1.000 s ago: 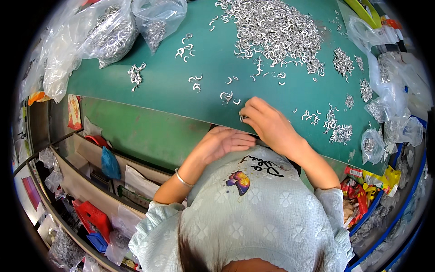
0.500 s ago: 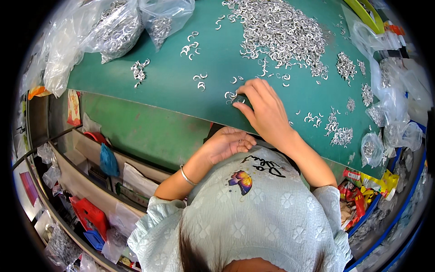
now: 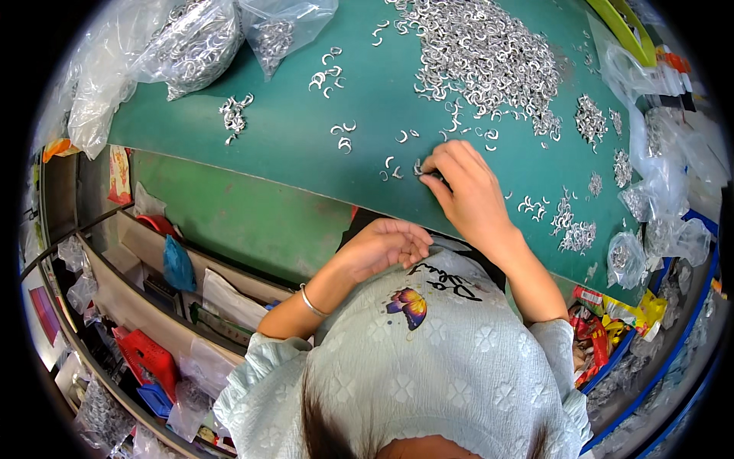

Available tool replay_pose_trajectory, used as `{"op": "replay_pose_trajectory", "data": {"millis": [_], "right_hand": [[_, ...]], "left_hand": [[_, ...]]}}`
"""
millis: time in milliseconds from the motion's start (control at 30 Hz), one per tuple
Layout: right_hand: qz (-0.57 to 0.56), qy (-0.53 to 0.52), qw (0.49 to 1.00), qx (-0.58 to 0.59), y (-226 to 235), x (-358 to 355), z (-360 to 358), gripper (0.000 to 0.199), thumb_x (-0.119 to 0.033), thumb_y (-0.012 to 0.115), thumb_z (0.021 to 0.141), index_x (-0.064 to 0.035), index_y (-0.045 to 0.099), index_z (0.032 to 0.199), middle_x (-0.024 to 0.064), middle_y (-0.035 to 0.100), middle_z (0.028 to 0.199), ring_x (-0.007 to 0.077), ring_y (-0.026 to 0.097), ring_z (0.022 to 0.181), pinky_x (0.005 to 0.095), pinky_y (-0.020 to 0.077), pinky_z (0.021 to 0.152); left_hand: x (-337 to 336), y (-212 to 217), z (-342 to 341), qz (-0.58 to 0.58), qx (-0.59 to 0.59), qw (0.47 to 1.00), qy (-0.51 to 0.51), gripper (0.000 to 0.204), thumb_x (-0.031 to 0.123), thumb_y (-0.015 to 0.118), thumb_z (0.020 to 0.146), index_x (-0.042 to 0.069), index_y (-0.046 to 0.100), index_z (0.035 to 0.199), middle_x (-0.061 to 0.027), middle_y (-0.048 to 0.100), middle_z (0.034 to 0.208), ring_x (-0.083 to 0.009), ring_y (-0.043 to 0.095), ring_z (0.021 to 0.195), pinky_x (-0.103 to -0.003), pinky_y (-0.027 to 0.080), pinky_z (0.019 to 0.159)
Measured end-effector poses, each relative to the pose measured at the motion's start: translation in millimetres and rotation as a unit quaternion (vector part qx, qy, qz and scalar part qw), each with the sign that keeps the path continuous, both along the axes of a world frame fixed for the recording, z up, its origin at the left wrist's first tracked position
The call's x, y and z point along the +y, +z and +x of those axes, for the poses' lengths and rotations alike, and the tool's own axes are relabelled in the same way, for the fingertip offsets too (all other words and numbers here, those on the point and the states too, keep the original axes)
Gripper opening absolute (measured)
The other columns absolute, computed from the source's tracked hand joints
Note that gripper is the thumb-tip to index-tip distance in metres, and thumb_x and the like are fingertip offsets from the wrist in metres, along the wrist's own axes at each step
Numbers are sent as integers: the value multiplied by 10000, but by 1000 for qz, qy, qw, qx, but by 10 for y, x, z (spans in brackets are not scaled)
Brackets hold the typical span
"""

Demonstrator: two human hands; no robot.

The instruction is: The person sorts small crescent-shaped metal components on a green work surface by hand, occasionally gathering them and placing them into a small plastic bag.

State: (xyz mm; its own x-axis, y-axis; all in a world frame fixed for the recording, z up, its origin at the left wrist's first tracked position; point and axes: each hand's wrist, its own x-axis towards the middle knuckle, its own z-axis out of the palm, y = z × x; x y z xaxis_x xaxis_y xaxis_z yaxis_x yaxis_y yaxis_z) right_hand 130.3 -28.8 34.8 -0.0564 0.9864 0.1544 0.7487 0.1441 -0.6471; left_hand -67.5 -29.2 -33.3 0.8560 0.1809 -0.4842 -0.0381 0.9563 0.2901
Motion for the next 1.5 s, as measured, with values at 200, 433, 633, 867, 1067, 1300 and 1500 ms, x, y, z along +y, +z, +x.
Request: {"op": "replay_pose_trajectory", "data": {"millis": [200, 433, 633, 867, 1067, 1300, 1500], "right_hand": [[-11, -6, 999, 48, 6, 92, 80, 140, -35, 717, 779, -22, 627, 886, 79, 582, 909, 289, 561, 895, 399, 460, 768], [33, 30, 999, -27, -99, 120, 67, 113, -27, 694, 794, -28, 607, 867, 78, 586, 912, 291, 560, 893, 393, 455, 769], [46, 14, 998, 38, -121, 85, 112, 127, 33, 663, 807, -8, 583, 897, 107, 594, 846, 319, 565, 812, 403, 460, 716], [7, -38, 993, 110, 5, 62, 103, 142, 48, 690, 798, 1, 596, 894, 135, 608, 810, 305, 592, 753, 379, 479, 668], [53, -154, 982, 99, 289, -472, 656, 171, 19, 748, 792, -7, 659, 937, 75, 640, 826, 154, 579, 667, 278, 470, 607], [266, -552, 788, -61, 618, -1931, 1897, 188, -26, 724, 836, -24, 672, 1016, 39, 675, 859, 94, 593, 735, 246, 467, 647], [235, -693, 678, -65, 48, -3343, 3021, 219, 8, 732, 797, 1, 659, 1003, 55, 689, 810, 97, 575, 692, 259, 486, 654]], "left_hand": [[-2, 56, 33, -4, 21, 1000, 12, 289, -66, 454, 823, -74, 664, 1021, -118, 675, 892, -149, 598, 720, -258, 483, 641], [-1, 76, 28, 7, 3, 1000, 5, 266, -40, 462, 880, -79, 661, 1053, -111, 670, 879, -128, 563, 678, -245, 458, 633], [75, 337, -71, 165, 4, 985, -59, 248, 112, 473, 1012, -24, 663, 1098, -49, 588, 774, -59, 366, 584, -211, 286, 527], [134, 472, -125, 203, 44, 977, -57, 257, 185, 497, 1020, -5, 660, 1081, 37, 442, 658, -43, 332, 568, -210, 252, 507], [174, 540, 38, 237, 86, 967, -33, 253, 172, 506, 1013, -30, 638, 1087, 61, 399, 626, -34, 329, 551, -210, 233, 495], [203, 587, 144, 150, 40, 985, 69, 205, 148, 517, 1016, -32, 585, 1089, 41, 329, 640, -46, 279, 527, -215, 223, 464], [252, 629, 449, 10, 21, 995, 96, 170, 92, 517, 1004, -16, 551, 1132, 16, 359, 726, -70, 327, 611, -214, 285, 507]]}}
